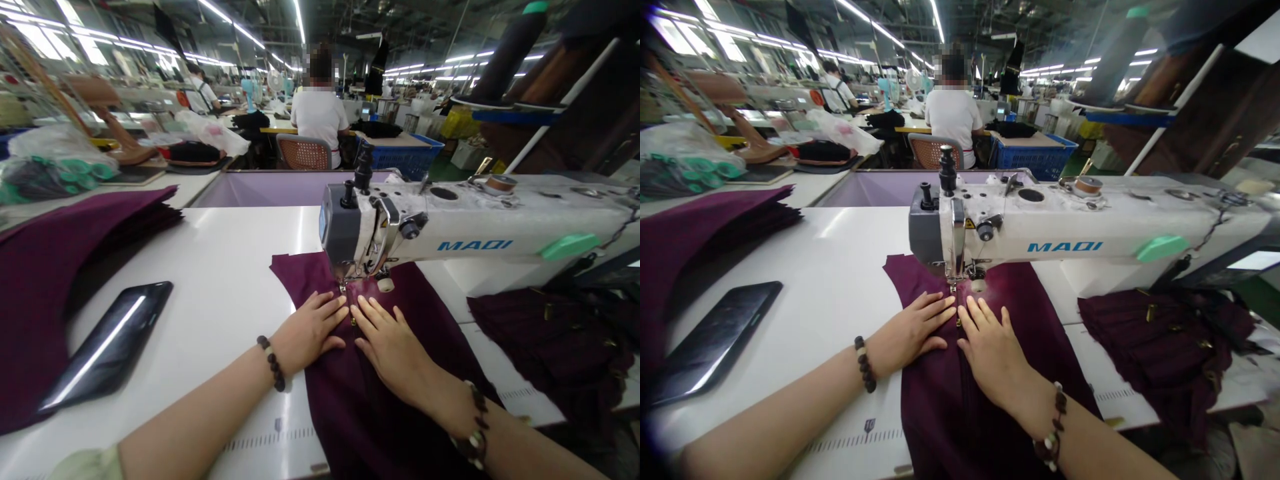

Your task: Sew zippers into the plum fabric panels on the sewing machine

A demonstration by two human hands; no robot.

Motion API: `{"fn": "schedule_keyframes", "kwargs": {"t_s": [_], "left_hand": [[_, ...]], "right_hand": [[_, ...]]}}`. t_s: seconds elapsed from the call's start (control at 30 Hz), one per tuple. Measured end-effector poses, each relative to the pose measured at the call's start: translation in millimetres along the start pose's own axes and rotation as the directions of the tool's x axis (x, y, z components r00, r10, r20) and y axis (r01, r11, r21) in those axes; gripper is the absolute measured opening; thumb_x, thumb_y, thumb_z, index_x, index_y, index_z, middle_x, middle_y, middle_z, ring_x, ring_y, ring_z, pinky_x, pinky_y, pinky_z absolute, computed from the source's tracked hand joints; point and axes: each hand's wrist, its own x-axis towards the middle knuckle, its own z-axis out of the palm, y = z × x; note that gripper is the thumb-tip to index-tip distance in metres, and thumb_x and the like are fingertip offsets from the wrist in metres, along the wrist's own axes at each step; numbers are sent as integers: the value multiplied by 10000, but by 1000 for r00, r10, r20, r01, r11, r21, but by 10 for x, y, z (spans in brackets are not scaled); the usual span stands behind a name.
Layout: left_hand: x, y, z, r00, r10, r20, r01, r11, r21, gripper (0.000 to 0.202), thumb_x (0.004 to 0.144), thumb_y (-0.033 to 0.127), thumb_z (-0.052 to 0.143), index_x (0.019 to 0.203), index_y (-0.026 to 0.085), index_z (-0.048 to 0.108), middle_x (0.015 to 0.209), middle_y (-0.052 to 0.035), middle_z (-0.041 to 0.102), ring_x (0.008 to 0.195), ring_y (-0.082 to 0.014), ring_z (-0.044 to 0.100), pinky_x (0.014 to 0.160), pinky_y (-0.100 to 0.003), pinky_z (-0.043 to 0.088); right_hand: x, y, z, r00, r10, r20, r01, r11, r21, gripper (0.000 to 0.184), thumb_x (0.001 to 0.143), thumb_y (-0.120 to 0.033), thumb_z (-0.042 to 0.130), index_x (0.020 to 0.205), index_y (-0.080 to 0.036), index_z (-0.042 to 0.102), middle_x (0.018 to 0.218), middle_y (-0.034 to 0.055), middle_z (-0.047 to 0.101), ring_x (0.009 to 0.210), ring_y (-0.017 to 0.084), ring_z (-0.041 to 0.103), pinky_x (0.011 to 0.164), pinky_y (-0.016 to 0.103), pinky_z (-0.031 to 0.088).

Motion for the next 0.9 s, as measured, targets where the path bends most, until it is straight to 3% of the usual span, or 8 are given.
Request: {"fn": "schedule_keyframes", "kwargs": {"t_s": [0.4,0.5,0.63,0.77,0.83,0.9], "left_hand": [[30,-36,-22,999,-23,30,25,998,-57,539,809,403,564,1239,96,457,1298,-141,469,1222,-304,381,1015,-491,308],[-45,70,-136,997,-65,36,70,983,-168,424,821,320,577,1181,104,517,1242,-135,522,1181,-261,447,1014,-443,331],[-311,328,-388,988,-18,152,78,915,-397,286,846,304,546,1083,155,602,1138,-83,603,1091,-196,535,1032,-375,322],[-632,541,-489,967,49,251,69,894,-443,527,791,473,559,1237,202,485,1249,-96,530,1176,-238,463,1065,-455,230],[-751,623,-441,957,65,282,49,923,-381,733,723,541,599,1332,215,351,1333,-111,440,1242,-273,374,1065,-507,182],[-826,710,-358,952,38,303,50,960,-275,889,676,507,671,1384,221,216,1391,-115,354,1284,-291,293,1057,-536,163]], "right_hand": [[9,74,10,987,-35,-158,51,994,98,437,840,-242,492,1270,-198,432,1334,86,396,1214,254,355,946,486,322],[24,149,-90,985,-78,-156,102,983,152,370,820,-231,532,1187,-206,493,1285,76,445,1169,226,391,926,417,341],[78,224,-263,989,-136,-52,143,979,144,280,813,-203,537,1093,-224,540,1167,61,498,1046,203,460,859,353,382],[162,205,-390,980,-199,33,196,978,70,210,808,-217,534,1016,-222,555,1009,62,513,910,205,496,781,336,414],[212,175,-438,975,-214,56,213,977,26,240,791,-214,541,1030,-235,551,1009,70,501,912,231,493,766,354,419],[265,152,-490,968,-226,105,225,974,21,265,787,-216,537,1049,-248,557,1030,82,488,924,255,491,756,375,421]]}}
